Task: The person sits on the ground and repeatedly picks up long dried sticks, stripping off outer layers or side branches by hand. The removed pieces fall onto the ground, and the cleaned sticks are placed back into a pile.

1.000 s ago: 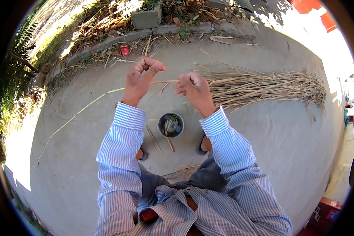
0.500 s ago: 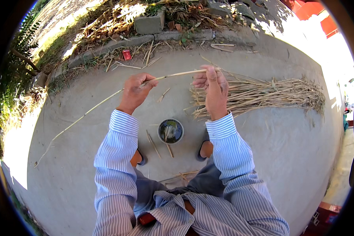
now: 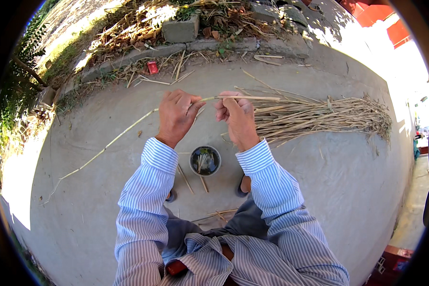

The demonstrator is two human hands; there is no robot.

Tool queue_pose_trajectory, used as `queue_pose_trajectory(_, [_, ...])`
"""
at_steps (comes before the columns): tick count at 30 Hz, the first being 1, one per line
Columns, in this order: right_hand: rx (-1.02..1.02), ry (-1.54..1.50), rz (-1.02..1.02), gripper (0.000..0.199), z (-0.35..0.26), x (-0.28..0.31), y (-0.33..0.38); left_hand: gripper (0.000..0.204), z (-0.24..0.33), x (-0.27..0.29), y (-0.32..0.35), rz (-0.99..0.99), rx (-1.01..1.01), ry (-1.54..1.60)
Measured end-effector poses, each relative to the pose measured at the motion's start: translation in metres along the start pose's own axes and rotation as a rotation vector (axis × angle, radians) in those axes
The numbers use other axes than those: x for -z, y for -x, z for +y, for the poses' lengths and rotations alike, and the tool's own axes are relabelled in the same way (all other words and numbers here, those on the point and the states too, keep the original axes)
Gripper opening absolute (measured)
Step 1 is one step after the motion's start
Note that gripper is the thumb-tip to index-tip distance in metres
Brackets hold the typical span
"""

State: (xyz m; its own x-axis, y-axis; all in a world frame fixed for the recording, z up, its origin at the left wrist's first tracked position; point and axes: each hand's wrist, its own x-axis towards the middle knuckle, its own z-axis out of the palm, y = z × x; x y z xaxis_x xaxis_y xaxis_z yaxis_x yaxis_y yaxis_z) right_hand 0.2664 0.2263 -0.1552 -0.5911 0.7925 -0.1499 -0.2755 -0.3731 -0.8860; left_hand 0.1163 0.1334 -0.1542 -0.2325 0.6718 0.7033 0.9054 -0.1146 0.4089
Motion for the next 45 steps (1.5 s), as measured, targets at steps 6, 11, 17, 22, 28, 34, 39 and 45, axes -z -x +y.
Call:
queue_pose_trajectory(6, [-0.004,-0.170,-0.007,0.017,0.005,0.003,-0.001,0.015,0.003,-0.005,0.002,0.024,-0.013,0.017])
queue_pose_trajectory(11, [0.222,0.105,-0.018,0.015,-0.001,-0.001,0.006,0.017,0.001,-0.009,0.005,0.005,0.040,0.113])
queue_pose_trajectory(17, [0.252,0.373,-0.097,0.018,-0.013,0.000,0.006,0.014,-0.005,-0.012,0.011,-0.100,0.148,0.260])
queue_pose_trajectory(22, [0.193,0.455,-0.298,0.023,-0.024,0.005,0.005,0.013,-0.012,0.007,0.016,-0.358,0.554,0.698])
queue_pose_trajectory(28, [0.028,0.243,-0.392,0.021,-0.016,0.010,-0.001,0.016,-0.008,0.040,0.015,-0.673,0.661,0.946])
queue_pose_trajectory(34, [-0.422,-0.002,-0.098,0.016,0.013,0.015,-0.030,0.020,-0.005,0.060,0.011,-0.746,0.788,0.824])
queue_pose_trajectory(39, [-0.562,-0.038,0.029,0.017,0.040,0.021,-0.052,0.021,-0.015,0.067,0.016,-0.571,0.711,0.821])
queue_pose_trajectory(45, [-0.223,0.287,-0.238,0.039,0.001,-0.003,-0.037,0.019,-0.040,0.063,0.036,-0.608,0.706,0.652])
